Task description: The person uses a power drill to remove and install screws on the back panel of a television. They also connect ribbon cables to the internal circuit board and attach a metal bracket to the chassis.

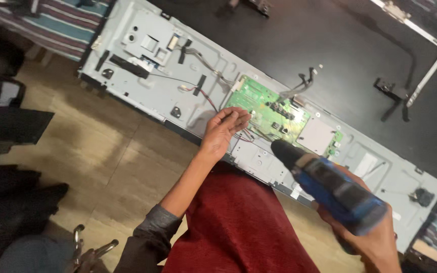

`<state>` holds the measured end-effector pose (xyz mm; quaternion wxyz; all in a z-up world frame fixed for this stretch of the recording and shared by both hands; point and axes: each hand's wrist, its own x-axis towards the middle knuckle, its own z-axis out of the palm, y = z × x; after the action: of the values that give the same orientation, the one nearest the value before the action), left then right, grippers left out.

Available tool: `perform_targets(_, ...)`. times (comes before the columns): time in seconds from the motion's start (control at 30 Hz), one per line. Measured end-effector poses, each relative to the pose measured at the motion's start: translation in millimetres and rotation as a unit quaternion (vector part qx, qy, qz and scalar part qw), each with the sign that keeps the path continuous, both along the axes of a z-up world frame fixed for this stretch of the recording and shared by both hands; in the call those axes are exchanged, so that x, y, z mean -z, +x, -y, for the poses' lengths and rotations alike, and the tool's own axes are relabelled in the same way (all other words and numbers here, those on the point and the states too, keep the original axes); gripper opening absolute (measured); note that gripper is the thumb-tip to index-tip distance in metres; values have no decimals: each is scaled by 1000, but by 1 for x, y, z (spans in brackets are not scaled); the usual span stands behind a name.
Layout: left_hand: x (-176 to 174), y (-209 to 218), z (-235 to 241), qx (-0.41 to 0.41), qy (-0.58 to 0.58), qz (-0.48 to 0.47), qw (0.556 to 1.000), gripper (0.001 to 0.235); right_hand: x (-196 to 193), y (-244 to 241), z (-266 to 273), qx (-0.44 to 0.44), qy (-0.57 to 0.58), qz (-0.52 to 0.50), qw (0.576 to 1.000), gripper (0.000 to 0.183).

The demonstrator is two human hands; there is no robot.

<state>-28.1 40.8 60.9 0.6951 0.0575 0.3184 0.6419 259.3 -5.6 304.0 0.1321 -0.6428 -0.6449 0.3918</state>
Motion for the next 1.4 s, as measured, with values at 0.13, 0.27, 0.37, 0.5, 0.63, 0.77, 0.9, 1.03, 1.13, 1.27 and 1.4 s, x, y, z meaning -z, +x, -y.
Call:
perform_targets(0.13, 9, -8, -3, -4, -8, 19, 1000, 25, 25, 2, 17, 165, -41, -164, 972, 78)
perform_targets(0.27, 0, -16, -5, 10, 2, 53, 999, 32, 40, -11, 20, 200, -42, -164, 965, 78)
perform_targets(0.37, -15, -21, -6, 9, -14, 43, 999, 34, 42, -23, 16, 177, -52, -132, 974, 60)
perform_targets(0.5, -31, -26, -9, -4, -1, 43, 999, 34, 36, -40, 10, 177, -36, -195, 964, 77)
perform_targets(0.63, -33, -31, -9, 7, -4, 27, 1000, 34, 32, -48, 4, 161, -37, -187, 968, 74)
perform_targets(0.77, -27, -33, -9, -2, -21, 39, 999, 34, 37, -48, 1, 130, -17, -176, 976, 74)
perform_targets(0.9, -20, -36, -9, -5, -15, 40, 999, 33, 45, -47, -1, 116, -4, -177, 977, 70)
perform_targets(1.03, -12, -39, -9, 2, -3, 38, 999, 32, 48, -48, -1, 116, -10, -194, 974, 73)
perform_targets(1.13, -8, -41, -8, 8, -2, 37, 999, 31, 48, -47, -1, 114, -19, -196, 974, 75)
perform_targets(1.27, -10, -48, -7, 41, 5, 13, 999, 31, 47, -43, -5, 76, 4, -222, 972, 78)
perform_targets(1.4, -8, -57, -7, 80, 18, -8, 997, 29, 51, -37, -10, 50, 8, -176, 983, 80)
